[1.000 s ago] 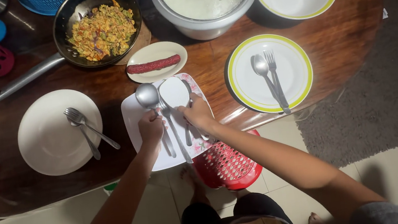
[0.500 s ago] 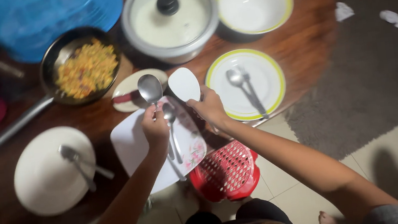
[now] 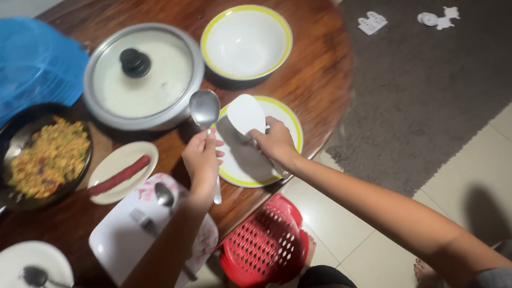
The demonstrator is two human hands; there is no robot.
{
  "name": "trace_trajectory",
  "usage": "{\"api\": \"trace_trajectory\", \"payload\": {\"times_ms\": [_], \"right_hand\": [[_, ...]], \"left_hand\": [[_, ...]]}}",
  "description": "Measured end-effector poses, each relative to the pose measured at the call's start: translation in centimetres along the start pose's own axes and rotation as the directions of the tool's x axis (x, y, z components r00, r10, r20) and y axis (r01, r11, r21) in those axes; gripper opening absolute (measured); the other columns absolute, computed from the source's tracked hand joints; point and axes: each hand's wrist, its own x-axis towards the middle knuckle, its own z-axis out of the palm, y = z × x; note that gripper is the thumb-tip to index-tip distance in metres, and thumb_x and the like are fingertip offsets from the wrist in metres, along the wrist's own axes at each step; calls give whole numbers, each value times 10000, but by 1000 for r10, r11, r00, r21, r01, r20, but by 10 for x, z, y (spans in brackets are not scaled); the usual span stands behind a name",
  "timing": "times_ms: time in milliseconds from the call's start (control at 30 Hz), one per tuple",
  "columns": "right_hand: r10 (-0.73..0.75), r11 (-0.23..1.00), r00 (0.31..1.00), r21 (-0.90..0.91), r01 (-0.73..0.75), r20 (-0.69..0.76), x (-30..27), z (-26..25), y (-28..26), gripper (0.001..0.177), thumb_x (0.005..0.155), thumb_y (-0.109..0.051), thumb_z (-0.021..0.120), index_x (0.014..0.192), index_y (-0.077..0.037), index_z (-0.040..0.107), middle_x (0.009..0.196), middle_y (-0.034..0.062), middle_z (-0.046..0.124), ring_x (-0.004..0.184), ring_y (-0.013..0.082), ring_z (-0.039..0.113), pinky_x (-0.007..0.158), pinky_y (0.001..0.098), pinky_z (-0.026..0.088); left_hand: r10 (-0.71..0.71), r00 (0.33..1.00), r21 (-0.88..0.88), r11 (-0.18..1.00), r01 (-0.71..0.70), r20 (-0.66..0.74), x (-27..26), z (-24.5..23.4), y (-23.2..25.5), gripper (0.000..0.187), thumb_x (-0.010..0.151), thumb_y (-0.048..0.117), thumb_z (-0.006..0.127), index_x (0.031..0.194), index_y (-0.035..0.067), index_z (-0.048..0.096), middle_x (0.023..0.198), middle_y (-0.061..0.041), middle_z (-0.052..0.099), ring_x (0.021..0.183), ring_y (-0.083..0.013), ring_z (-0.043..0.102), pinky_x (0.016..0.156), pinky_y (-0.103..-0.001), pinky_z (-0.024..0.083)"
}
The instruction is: Serve cooked rice from a rice cooker into bowls on a dining table
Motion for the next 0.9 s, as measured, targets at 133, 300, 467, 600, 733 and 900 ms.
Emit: {"api": "trace_trajectory", "payload": {"times_ms": [133, 300, 467, 600, 733, 900], "right_hand": [[17, 997, 999, 81, -13, -42, 23, -31, 16, 355, 874, -213, 672, 1124, 32, 610, 607, 135, 663, 456, 202, 627, 413, 298, 546], [31, 987, 996, 161, -16, -88, 40, -69, 16, 343, 878, -159, 646, 1134, 69, 632, 595, 113, 641, 471, 174, 615, 412, 273, 530], [65, 976, 989, 214, -37, -129, 67, -100, 23, 360, 858, -164, 661, 1134, 66, 627, 593, 118, 626, 464, 169, 597, 413, 280, 518], [87, 970, 987, 236, -54, -133, 78, -116, 18, 394, 852, -191, 678, 1141, 70, 624, 595, 117, 636, 484, 172, 620, 429, 288, 537], [97, 961, 985, 272, -55, -145, 91, -124, 35, 455, 849, -185, 692, 1206, 84, 611, 591, 117, 627, 471, 171, 614, 426, 285, 535], [113, 949, 984, 309, -65, -140, 97, -132, 52, 456, 848, -189, 696, 1205, 81, 609, 580, 115, 628, 458, 182, 620, 414, 291, 551]], "left_hand": [[21, 999, -23, 1000, -20, 33, 25, 44, 23, 249, 1002, 225, 626, 1179, 63, 691, 818, -108, 756, 537, -110, 625, 407, -184, 496], [9, 998, 21, 1000, -10, 56, 81, 107, 5, 308, 992, 85, 541, 1282, 23, 625, 939, -119, 779, 619, -82, 653, 480, -146, 505], [25, 994, 34, 999, -29, 105, 129, 150, 9, 422, 974, 56, 517, 1392, 1, 526, 1030, -166, 763, 683, -189, 740, 558, -257, 631], [148, 985, 139, 977, -159, 89, 159, 162, 36, 376, 953, 39, 593, 1324, -20, 597, 1103, -221, 729, 647, -289, 764, 506, -367, 673], [184, 982, 636, 754, -164, 36, 193, 168, 58, 267, 929, 202, 625, 1154, 261, 755, 772, 49, 754, 728, -172, 759, 730, -378, 631], [343, 922, 855, 410, -318, 178, 217, 179, 67, 172, 910, 126, 679, 1030, 142, 801, 824, -162, 754, 804, -384, 758, 723, -491, 611]]}}
